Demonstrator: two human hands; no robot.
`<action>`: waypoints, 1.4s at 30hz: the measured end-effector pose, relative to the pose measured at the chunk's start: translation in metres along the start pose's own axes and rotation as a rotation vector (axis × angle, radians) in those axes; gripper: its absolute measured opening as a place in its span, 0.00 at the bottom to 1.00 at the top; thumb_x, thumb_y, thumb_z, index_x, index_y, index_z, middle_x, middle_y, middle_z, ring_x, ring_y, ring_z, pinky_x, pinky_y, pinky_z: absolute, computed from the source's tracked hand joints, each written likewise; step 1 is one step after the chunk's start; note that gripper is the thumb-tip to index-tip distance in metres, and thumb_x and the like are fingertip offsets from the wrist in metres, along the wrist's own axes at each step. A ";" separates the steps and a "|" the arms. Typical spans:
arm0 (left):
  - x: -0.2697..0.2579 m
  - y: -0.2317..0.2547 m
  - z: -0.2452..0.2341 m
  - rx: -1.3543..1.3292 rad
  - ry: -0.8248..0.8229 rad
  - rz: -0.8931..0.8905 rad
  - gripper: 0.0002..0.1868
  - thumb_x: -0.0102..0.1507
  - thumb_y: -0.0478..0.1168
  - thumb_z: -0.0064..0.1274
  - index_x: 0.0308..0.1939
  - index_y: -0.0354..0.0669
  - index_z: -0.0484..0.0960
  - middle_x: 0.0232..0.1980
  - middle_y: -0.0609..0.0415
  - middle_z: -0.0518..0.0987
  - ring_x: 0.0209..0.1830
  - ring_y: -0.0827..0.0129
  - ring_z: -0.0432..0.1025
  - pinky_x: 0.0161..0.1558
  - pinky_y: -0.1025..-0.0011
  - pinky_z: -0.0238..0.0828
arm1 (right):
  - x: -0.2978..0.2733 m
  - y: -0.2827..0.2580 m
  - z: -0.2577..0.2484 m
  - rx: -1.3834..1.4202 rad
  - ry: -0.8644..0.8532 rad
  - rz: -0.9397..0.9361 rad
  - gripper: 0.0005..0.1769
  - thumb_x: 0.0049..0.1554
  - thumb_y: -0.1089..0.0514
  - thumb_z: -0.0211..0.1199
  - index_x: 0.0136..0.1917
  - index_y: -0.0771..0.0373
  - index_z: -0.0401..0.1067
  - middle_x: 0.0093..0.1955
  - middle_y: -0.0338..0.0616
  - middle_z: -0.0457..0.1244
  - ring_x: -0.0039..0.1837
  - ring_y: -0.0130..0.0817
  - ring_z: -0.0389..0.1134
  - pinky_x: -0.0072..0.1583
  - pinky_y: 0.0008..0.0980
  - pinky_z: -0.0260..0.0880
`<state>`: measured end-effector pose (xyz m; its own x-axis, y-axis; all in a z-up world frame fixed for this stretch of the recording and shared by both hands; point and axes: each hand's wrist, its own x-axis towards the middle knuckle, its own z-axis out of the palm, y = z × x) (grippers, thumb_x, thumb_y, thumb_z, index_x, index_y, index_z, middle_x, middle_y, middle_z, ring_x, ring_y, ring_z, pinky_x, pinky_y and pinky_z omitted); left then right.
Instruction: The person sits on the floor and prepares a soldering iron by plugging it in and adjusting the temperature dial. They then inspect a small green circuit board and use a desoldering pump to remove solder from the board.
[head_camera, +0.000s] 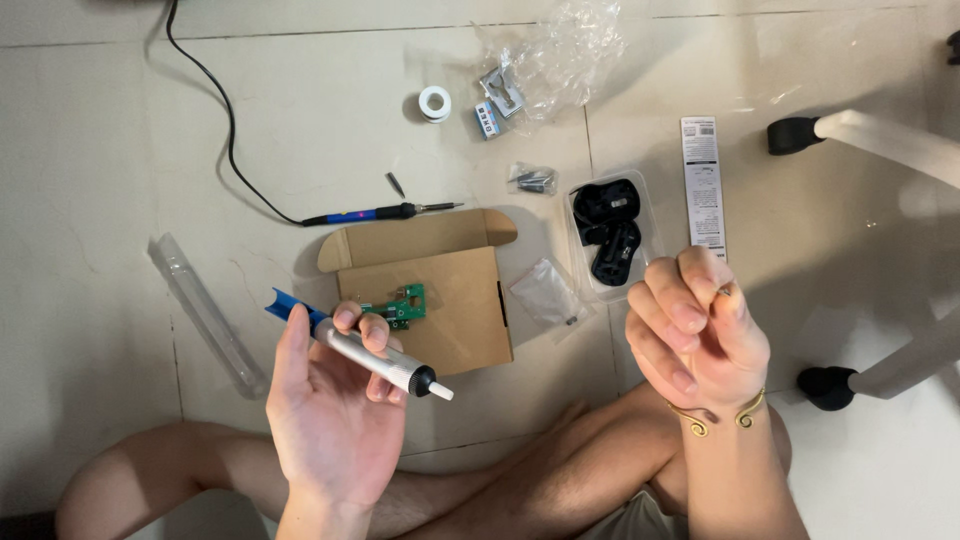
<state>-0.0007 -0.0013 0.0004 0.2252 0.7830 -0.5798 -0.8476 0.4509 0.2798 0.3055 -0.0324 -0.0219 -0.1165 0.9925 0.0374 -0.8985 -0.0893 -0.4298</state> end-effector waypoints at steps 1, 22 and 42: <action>0.000 0.000 0.000 0.007 -0.001 0.003 0.19 0.74 0.56 0.40 0.42 0.45 0.70 0.38 0.53 0.74 0.27 0.69 0.64 0.36 0.71 0.63 | 0.000 0.000 0.000 -0.003 -0.005 0.001 0.11 0.68 0.55 0.64 0.47 0.61 0.67 0.43 0.37 0.62 0.46 0.23 0.62 0.35 0.16 0.67; 0.000 -0.001 0.000 -0.008 -0.017 0.003 0.19 0.74 0.56 0.41 0.41 0.45 0.71 0.37 0.52 0.74 0.28 0.68 0.64 0.37 0.71 0.62 | 0.000 -0.002 -0.007 -0.089 0.054 -0.018 0.11 0.70 0.54 0.63 0.50 0.63 0.70 0.44 0.38 0.63 0.44 0.22 0.62 0.38 0.19 0.66; 0.006 0.010 -0.019 0.156 0.074 0.119 0.20 0.74 0.57 0.37 0.42 0.45 0.70 0.37 0.51 0.74 0.28 0.67 0.62 0.38 0.67 0.59 | 0.029 -0.055 -0.021 -1.555 0.577 0.019 0.10 0.63 0.63 0.68 0.55 0.72 0.77 0.47 0.45 0.70 0.47 0.26 0.71 0.49 0.28 0.78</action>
<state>-0.0174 -0.0003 -0.0145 0.0873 0.8038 -0.5885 -0.7802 0.4225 0.4613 0.3605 0.0035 -0.0164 0.3586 0.9225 -0.1430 0.3970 -0.2893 -0.8710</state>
